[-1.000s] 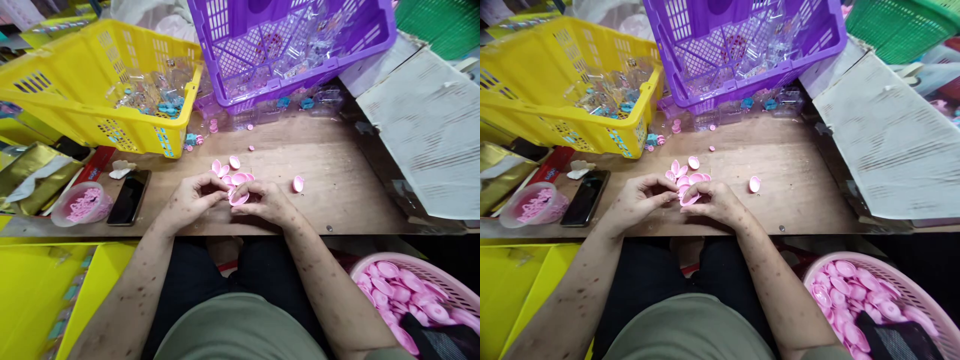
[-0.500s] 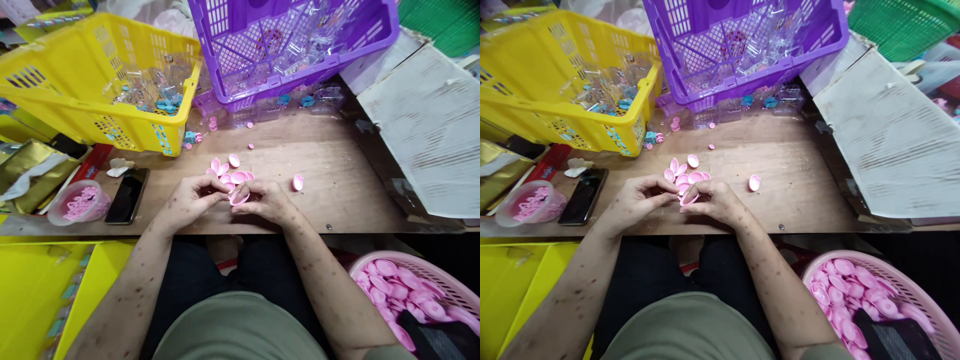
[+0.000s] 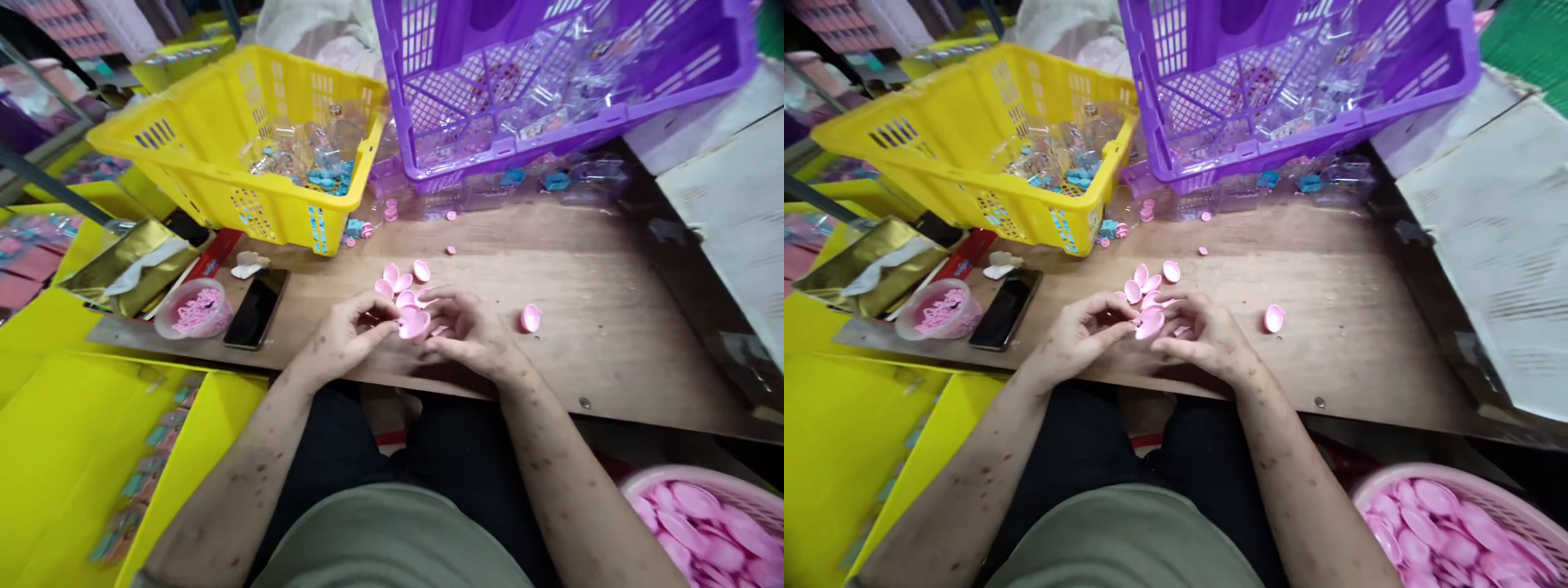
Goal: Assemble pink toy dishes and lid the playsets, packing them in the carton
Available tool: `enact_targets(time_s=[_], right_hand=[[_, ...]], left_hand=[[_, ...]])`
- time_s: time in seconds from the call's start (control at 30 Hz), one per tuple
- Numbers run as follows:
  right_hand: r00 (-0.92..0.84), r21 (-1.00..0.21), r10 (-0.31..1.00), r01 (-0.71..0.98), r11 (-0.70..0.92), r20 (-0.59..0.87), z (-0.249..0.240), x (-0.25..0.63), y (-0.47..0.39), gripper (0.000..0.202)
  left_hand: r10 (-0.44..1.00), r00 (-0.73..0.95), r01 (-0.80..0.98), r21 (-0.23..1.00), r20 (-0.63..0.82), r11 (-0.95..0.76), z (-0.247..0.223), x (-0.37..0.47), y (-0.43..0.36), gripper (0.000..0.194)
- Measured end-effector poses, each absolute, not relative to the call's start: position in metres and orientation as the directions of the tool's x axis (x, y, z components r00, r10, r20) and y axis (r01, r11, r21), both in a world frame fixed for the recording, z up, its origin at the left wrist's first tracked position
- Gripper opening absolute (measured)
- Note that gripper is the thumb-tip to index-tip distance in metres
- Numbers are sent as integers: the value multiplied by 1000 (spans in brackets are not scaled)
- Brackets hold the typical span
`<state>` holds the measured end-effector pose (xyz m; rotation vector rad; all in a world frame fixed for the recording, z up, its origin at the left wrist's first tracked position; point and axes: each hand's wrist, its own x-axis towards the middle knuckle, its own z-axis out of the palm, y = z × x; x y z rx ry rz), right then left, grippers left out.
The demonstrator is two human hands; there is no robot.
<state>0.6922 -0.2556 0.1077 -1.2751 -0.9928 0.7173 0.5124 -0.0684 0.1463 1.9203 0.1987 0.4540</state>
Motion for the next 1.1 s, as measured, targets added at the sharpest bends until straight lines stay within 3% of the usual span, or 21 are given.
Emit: enact_targets(time_s=[0.07, 0.2, 0.33, 0.47, 0.57, 0.7, 0.8, 0.87, 0.97, 1.03, 1.1], right_hand=[[516, -975, 828, 103, 196, 221, 107, 694, -257, 54], [653, -912, 665, 395, 109, 362, 108, 695, -259, 36], [544, -736, 650, 676, 34, 531, 106, 694, -254, 20], [399, -556, 659, 831, 34, 637, 106, 695, -250, 11], [299, -447, 716, 894, 22, 631, 106, 690, -247, 17], [151, -302, 841, 953, 16, 519, 105, 678, -237, 21], [68, -208, 856, 977, 46, 512, 103, 678, -229, 17], [66, -209, 826, 976, 64, 560, 99, 684, -227, 19], [168, -358, 779, 930, 78, 604, 92, 695, -232, 25], [265, -501, 788, 863, 63, 555, 91, 697, -239, 25], [347, -634, 809, 773, 40, 475, 93, 694, -246, 25]], left_hand=[[413, 885, 25, 864, 215, -504, 157, 490, -53, 17], [542, 810, 210, 752, 223, -625, 165, 448, -19, 20], [497, 843, 246, 673, 207, -698, 157, 435, -8, 19], [444, 864, 216, 621, 237, -753, 145, 442, -12, 15], [417, 876, 188, 627, 241, -756, 138, 448, -18, 16], [406, 874, 174, 609, 267, -774, 143, 443, -20, 19], [508, 784, 291, 511, 358, -809, 165, 423, 0, 28], [640, 678, 506, 402, 363, -763, 184, 402, 23, 28], [812, 553, 797, 166, 185, -581, 205, 372, 60, 29], [856, 514, 854, 66, 51, -517, 209, 359, 78, 25], [862, 507, 861, 48, -8, -506, 206, 353, 88, 20]])
